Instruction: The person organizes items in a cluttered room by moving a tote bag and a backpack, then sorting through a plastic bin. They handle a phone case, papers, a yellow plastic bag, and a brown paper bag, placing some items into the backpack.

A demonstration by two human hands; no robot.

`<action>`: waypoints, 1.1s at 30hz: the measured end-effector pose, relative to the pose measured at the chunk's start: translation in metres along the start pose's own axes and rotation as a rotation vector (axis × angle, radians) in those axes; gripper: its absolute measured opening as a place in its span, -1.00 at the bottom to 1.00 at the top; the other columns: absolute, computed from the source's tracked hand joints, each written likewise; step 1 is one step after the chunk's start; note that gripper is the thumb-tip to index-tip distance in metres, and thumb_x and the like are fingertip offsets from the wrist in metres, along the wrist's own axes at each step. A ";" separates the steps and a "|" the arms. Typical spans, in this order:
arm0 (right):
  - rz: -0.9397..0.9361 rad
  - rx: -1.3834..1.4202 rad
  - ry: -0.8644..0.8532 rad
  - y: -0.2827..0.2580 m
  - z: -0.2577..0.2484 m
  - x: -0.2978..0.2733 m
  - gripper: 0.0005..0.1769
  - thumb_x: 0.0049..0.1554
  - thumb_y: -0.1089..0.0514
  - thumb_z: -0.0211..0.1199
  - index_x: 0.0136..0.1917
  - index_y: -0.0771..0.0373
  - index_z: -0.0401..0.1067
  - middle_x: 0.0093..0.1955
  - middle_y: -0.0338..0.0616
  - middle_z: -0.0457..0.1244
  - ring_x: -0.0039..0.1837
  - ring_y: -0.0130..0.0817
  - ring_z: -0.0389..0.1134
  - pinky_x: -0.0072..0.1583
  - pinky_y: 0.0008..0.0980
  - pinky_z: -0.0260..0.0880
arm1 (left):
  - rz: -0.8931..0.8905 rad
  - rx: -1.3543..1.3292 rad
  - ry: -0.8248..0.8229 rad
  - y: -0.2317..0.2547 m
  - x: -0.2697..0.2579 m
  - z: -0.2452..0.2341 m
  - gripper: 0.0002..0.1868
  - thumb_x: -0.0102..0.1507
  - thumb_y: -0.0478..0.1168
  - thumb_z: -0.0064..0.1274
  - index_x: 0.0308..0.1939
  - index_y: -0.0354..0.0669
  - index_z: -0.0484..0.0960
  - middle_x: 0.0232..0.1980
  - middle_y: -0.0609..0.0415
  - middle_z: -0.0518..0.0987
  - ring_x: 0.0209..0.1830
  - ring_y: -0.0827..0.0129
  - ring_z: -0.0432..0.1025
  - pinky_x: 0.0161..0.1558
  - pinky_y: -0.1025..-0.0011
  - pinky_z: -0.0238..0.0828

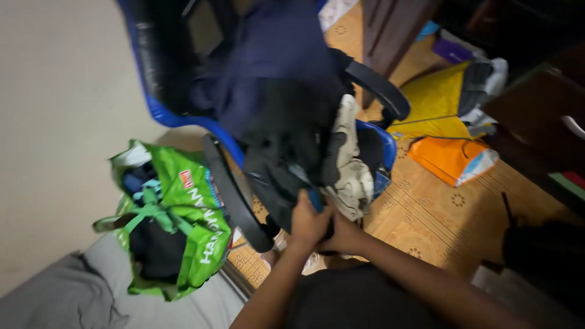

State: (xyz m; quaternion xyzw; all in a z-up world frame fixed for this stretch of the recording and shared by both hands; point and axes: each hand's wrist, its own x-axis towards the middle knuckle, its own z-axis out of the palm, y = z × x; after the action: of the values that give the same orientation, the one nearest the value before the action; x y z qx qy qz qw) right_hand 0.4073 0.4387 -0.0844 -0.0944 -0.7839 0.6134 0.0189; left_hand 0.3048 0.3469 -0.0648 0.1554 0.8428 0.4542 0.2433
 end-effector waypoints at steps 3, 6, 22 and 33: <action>0.219 0.010 0.087 0.021 0.010 0.004 0.40 -0.32 0.08 0.65 0.58 0.22 -0.16 0.47 0.03 0.13 0.49 -0.10 0.16 0.42 -0.21 0.17 | 0.156 -0.015 -0.064 -0.034 0.006 0.007 -0.54 0.15 -0.12 0.21 -0.02 -0.29 0.38 -0.34 -0.34 0.59 -0.28 -0.26 0.55 -0.29 0.03 0.48; 0.423 -0.077 0.091 0.056 0.022 0.001 0.14 -0.16 0.01 0.59 0.57 0.19 0.10 0.46 0.01 0.24 0.49 -0.16 0.29 0.43 -0.23 0.32 | 0.006 0.052 -0.159 -0.037 0.004 -0.017 -0.47 0.14 0.01 0.28 -0.04 -0.29 0.43 -0.25 -0.31 0.64 -0.18 -0.16 0.59 -0.14 0.11 0.52; 0.163 0.266 0.180 -0.072 -0.016 0.136 0.07 -0.01 0.03 0.47 0.63 0.08 -0.03 0.60 0.08 0.02 0.46 -0.05 0.25 0.35 -0.08 0.38 | -0.036 -0.061 0.082 -0.089 -0.017 -0.073 -0.43 0.23 0.10 0.22 0.04 -0.32 0.53 0.11 -0.10 0.46 0.07 0.14 0.44 0.15 0.31 0.38; 0.051 -0.238 0.488 -0.005 0.045 0.203 0.40 -0.25 0.05 0.69 0.58 0.35 -0.18 0.53 0.37 -0.07 0.53 0.21 -0.04 0.49 -0.02 0.01 | 0.413 0.016 0.560 -0.019 -0.017 -0.131 -0.32 0.17 -0.21 0.33 0.30 -0.29 0.37 0.29 -0.26 0.34 0.32 -0.13 0.31 0.35 0.12 0.26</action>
State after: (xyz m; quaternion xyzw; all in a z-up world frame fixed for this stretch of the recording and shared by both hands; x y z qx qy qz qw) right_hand 0.2005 0.4297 -0.1082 -0.2609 -0.8200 0.4764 0.1806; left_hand 0.2460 0.2376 -0.0147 0.1938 0.8313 0.5121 -0.0958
